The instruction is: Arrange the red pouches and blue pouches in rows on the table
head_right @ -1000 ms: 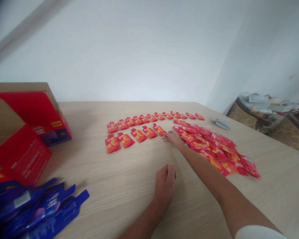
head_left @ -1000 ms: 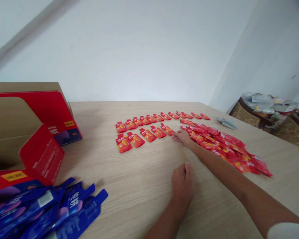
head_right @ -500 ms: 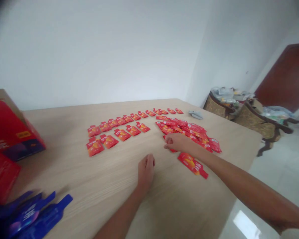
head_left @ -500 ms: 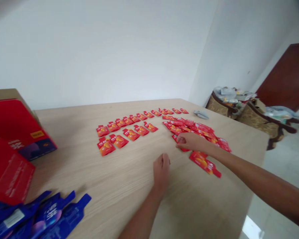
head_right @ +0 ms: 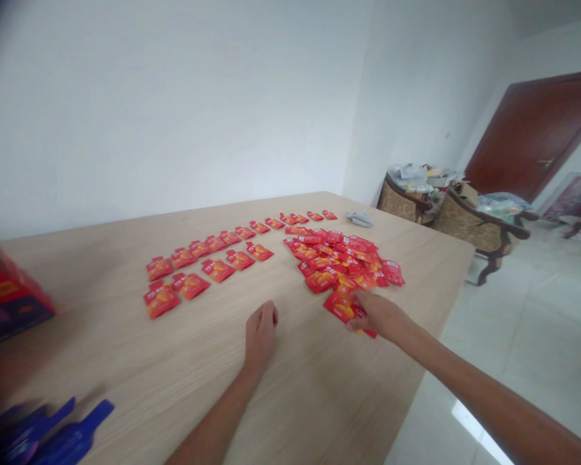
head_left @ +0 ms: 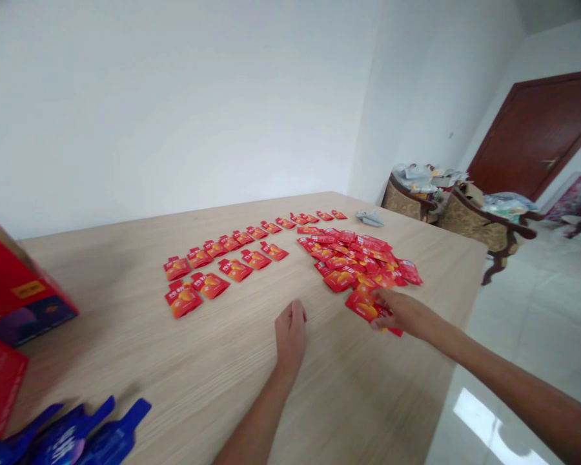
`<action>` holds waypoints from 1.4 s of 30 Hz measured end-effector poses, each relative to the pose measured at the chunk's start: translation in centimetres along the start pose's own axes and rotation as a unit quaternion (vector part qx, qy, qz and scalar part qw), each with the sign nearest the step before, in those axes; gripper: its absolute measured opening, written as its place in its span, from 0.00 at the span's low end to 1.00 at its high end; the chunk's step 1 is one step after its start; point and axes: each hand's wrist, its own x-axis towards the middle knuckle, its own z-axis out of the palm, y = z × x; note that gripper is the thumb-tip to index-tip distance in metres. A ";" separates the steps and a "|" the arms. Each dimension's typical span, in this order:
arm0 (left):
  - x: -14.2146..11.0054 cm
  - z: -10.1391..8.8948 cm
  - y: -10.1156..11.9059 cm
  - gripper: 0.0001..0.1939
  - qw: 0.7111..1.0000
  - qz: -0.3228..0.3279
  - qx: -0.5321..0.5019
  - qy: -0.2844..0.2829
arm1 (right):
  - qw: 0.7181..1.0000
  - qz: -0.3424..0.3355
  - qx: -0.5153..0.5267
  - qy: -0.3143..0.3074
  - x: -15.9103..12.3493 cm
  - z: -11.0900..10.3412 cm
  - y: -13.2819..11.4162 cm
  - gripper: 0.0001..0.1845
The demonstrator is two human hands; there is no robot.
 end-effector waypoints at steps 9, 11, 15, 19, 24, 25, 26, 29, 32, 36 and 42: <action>-0.2 0.2 -0.1 0.25 1.000 -0.005 -0.017 0.004 | 0.996 -0.049 0.053 -0.057 0.5 -4.1 -1.2 0.24; -0.2 0.3 -0.2 0.25 1.000 -0.006 -0.022 0.005 | 0.992 -0.073 0.067 -0.075 1.0 -6.1 -1.9 0.23; -0.2 0.3 -0.2 0.26 1.000 -0.011 -0.026 0.005 | 0.981 -0.124 0.106 -0.102 3.3 -10.6 -5.1 0.25; -0.3 0.2 -0.3 0.26 1.000 -0.019 -0.023 0.004 | 0.977 -0.188 0.077 -0.070 7.8 -13.8 -9.4 0.32; -0.4 0.1 -0.2 0.27 0.999 -0.028 -0.021 0.000 | 0.978 -0.205 0.024 0.022 16.1 -14.6 -13.0 0.37; -0.4 0.1 -0.2 0.27 0.999 -0.031 -0.020 -0.001 | 0.978 -0.206 0.023 0.031 17.9 -14.4 -13.3 0.37; -0.4 0.1 -0.2 0.27 0.999 -0.034 -0.020 -0.002 | 0.978 -0.207 0.025 0.032 19.7 -14.2 -13.6 0.37; -0.3 0.1 -0.3 0.30 0.999 -0.045 -0.021 -0.006 | 0.978 -0.205 0.023 0.016 24.9 -13.4 -13.9 0.36; -0.3 0.1 -0.4 0.34 0.998 -0.055 -0.024 -0.008 | 0.979 -0.202 -0.027 -0.016 29.6 -12.4 -14.0 0.31; -0.4 0.3 -0.7 0.40 0.996 -0.079 -0.034 -0.007 | 0.968 -0.210 -0.121 -0.067 34.5 -11.1 -14.8 0.22; -0.8 0.7 -1.5 0.41 0.994 -0.105 -0.032 -0.004 | 0.964 -0.198 -0.159 -0.076 39.6 -7.7 -17.0 0.19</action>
